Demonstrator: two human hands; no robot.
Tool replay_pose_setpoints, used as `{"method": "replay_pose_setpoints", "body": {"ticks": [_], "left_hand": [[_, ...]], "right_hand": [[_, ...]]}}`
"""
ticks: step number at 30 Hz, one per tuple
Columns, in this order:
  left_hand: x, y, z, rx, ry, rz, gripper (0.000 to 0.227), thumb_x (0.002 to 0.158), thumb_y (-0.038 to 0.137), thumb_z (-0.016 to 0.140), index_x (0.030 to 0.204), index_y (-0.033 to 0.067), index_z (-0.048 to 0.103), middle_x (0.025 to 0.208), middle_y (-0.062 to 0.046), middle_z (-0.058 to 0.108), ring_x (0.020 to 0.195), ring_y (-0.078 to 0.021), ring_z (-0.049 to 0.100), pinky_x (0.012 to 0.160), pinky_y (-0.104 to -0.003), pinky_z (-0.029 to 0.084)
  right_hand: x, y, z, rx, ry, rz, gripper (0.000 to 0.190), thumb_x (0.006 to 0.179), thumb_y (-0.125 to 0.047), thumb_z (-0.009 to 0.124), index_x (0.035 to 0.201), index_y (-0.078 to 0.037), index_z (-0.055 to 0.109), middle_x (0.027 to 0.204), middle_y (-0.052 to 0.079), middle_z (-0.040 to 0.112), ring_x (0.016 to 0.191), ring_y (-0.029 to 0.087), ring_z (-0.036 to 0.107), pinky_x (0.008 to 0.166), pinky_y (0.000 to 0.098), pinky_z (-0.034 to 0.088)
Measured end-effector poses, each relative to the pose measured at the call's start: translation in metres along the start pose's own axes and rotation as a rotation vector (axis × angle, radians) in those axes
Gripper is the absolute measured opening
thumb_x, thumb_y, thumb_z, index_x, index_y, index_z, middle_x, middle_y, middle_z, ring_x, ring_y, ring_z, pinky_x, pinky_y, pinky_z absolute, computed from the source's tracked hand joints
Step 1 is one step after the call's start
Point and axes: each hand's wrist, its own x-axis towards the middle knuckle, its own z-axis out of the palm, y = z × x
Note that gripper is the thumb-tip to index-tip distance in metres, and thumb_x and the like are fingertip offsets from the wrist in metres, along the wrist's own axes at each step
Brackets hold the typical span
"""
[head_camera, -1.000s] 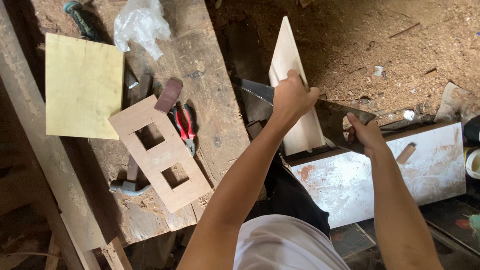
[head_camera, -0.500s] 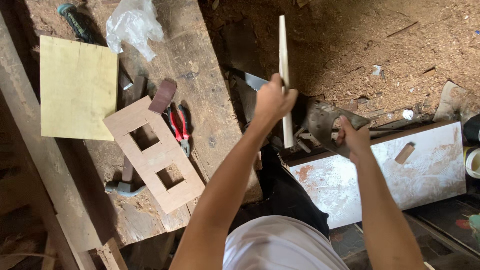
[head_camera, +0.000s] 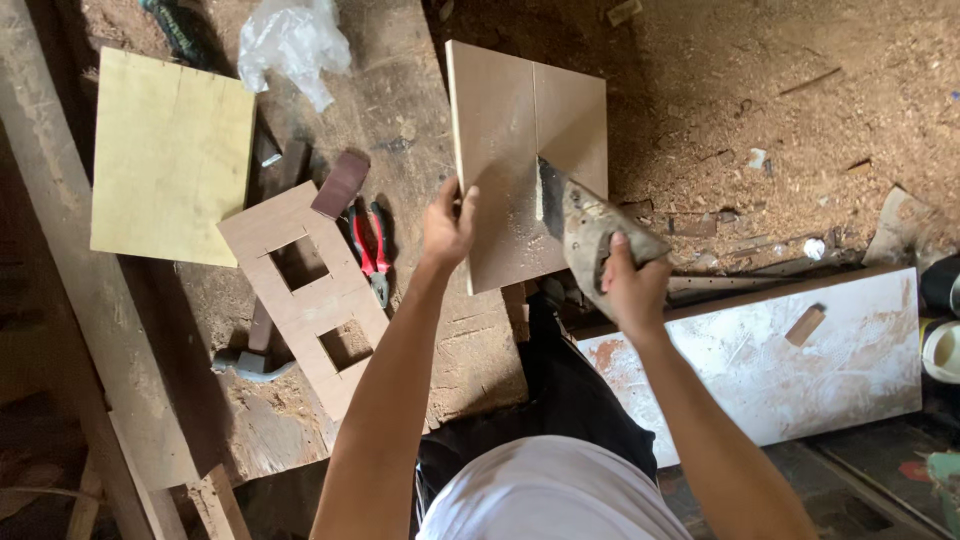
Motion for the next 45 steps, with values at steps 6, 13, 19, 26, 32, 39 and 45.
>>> {"method": "replay_pose_setpoints", "body": {"ticks": [6,13,19,26,32,39,45], "left_hand": [[-0.003,-0.031,-0.032,-0.122,0.103,0.119,0.033,0.105,0.033,0.058,0.123,0.0065,0.068,0.072,-0.003,0.059,0.058,-0.0101,0.047,0.049,-0.029,0.038],[0.002,-0.063,-0.040,-0.313,0.177,0.277,0.035,0.106,0.032,0.057,0.117,0.0004,0.065,0.092,-0.005,0.068,0.081,-0.0108,0.060,0.074,-0.025,0.052],[0.013,-0.068,-0.053,-0.218,0.199,0.187,0.032,0.109,0.030,0.056,0.111,0.0005,0.066,0.093,-0.010,0.070,0.084,-0.0185,0.062,0.080,-0.033,0.054],[0.022,-0.061,-0.032,0.541,0.620,0.444,0.048,0.109,0.017,0.052,0.153,0.0022,0.039,0.134,-0.024,0.061,0.113,-0.0297,0.063,0.095,-0.042,0.057],[0.026,-0.079,-0.022,1.240,0.466,0.426,0.088,0.082,-0.011,0.056,0.151,0.0395,0.038,0.166,-0.008,0.036,0.153,-0.0256,0.038,0.128,-0.040,0.034],[0.019,-0.062,-0.004,1.147,0.177,0.198,0.076,0.089,0.017,0.053,0.160,0.0191,0.028,0.170,-0.020,0.012,0.155,-0.0343,0.006,0.128,-0.047,0.005],[0.011,-0.052,-0.003,0.960,0.187,0.229,0.077,0.104,0.059,0.021,0.164,0.0098,0.017,0.169,-0.023,0.009,0.158,-0.0376,0.007,0.128,-0.051,0.006]], "right_hand": [[-0.015,-0.003,0.042,-0.063,0.014,-0.064,0.026,0.103,-0.023,0.056,0.086,-0.005,0.062,0.064,0.002,0.064,0.044,0.010,0.061,0.034,0.0273,0.046],[-0.008,-0.019,0.066,-0.232,-0.111,-0.052,0.030,0.108,-0.023,0.055,0.090,-0.002,0.066,0.063,0.008,0.064,0.043,0.015,0.058,0.032,0.0294,0.045],[-0.014,-0.030,0.078,0.184,-0.318,-0.091,0.021,0.110,-0.023,0.055,0.109,-0.003,0.047,0.074,0.001,0.052,0.054,0.007,0.048,0.043,0.0235,0.042],[-0.020,-0.040,0.089,0.164,-0.349,-0.082,0.018,0.108,-0.021,0.051,0.104,-0.007,0.041,0.069,-0.002,0.048,0.050,0.006,0.044,0.040,0.0229,0.038],[-0.035,-0.050,0.101,-0.123,-0.290,-0.168,0.016,0.105,-0.019,0.054,0.102,-0.009,0.043,0.065,-0.001,0.045,0.046,0.008,0.041,0.035,0.0257,0.034],[-0.048,-0.050,0.115,-0.205,-0.385,-0.141,0.021,0.104,-0.018,0.055,0.105,-0.011,0.035,0.063,-0.002,0.044,0.044,0.008,0.041,0.035,0.0281,0.033],[-0.036,-0.049,0.099,-0.174,-0.423,-0.305,0.021,0.109,-0.023,0.053,0.106,-0.009,0.038,0.069,-0.002,0.044,0.053,0.008,0.044,0.042,0.0253,0.038]]}}
